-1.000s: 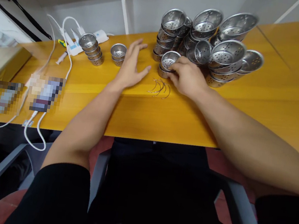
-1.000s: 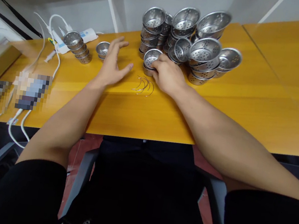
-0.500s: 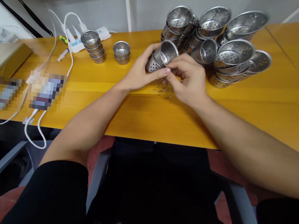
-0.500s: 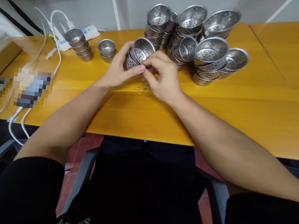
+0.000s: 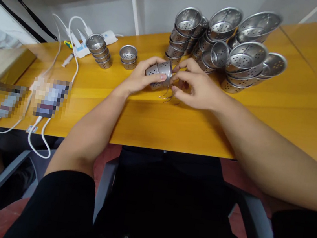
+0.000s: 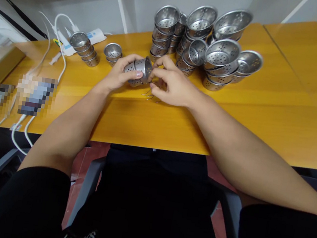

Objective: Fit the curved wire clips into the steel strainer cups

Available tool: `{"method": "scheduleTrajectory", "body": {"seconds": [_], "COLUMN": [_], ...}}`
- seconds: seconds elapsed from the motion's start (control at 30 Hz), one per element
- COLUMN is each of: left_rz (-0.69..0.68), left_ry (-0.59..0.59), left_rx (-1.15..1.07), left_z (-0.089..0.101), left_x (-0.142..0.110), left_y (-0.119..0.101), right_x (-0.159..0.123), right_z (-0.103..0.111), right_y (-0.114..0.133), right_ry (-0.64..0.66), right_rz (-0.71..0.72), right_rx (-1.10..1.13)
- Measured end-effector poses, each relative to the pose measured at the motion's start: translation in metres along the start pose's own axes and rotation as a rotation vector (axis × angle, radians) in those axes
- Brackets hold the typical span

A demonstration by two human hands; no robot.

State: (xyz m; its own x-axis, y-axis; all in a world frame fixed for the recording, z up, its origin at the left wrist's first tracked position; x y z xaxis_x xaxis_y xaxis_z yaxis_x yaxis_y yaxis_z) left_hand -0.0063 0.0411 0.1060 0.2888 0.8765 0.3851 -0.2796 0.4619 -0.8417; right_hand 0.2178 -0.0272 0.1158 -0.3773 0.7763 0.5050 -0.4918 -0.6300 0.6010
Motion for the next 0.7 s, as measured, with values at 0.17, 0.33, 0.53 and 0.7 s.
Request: {"method": "scheduleTrajectory", "body": {"seconds": [0.17,0.33,0.53,0.7], "left_rz": [0.02,0.105,0.128,0.075], "left_ry": [0.028,0.032,0.031,0.063], "left_rx": [-0.02,-0.058,-0.075,-0.023], "left_z": [0.0025,0.0004,0.0009,0.0079], "left_x": [-0.0002,-0.0012,-0.0021,-0.0004], "left_y": [0.0009,0.0027,0.0033,0.0019], "right_x": [0.0026,0.005,0.0047,0.0053], "right_z": [0.0037,0.004,0.0018,0.0058], "right_y": [0.0073,0.0097,0.0068,0.0065], "right_ry": [-0.002,0.006,-0.01,-0.034], "right_rz": [0.037,0.041,0.029,0.002], "right_rx": [-0.016,-0.02,0.001,0.078]}}
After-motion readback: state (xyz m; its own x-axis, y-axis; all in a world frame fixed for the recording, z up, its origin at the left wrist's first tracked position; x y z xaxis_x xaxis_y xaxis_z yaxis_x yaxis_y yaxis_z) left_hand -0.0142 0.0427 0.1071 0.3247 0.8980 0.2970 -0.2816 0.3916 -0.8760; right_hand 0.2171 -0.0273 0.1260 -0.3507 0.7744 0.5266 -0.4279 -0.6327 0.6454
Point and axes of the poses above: each hand's wrist, its own x-axis towards the middle knuckle, its own z-axis out of the back of the hand, y = z × x, the point moved 7 cm from there along x, towards the middle knuckle, and after that the axes turned 10 degrees about -y, right-handed, at the moved point
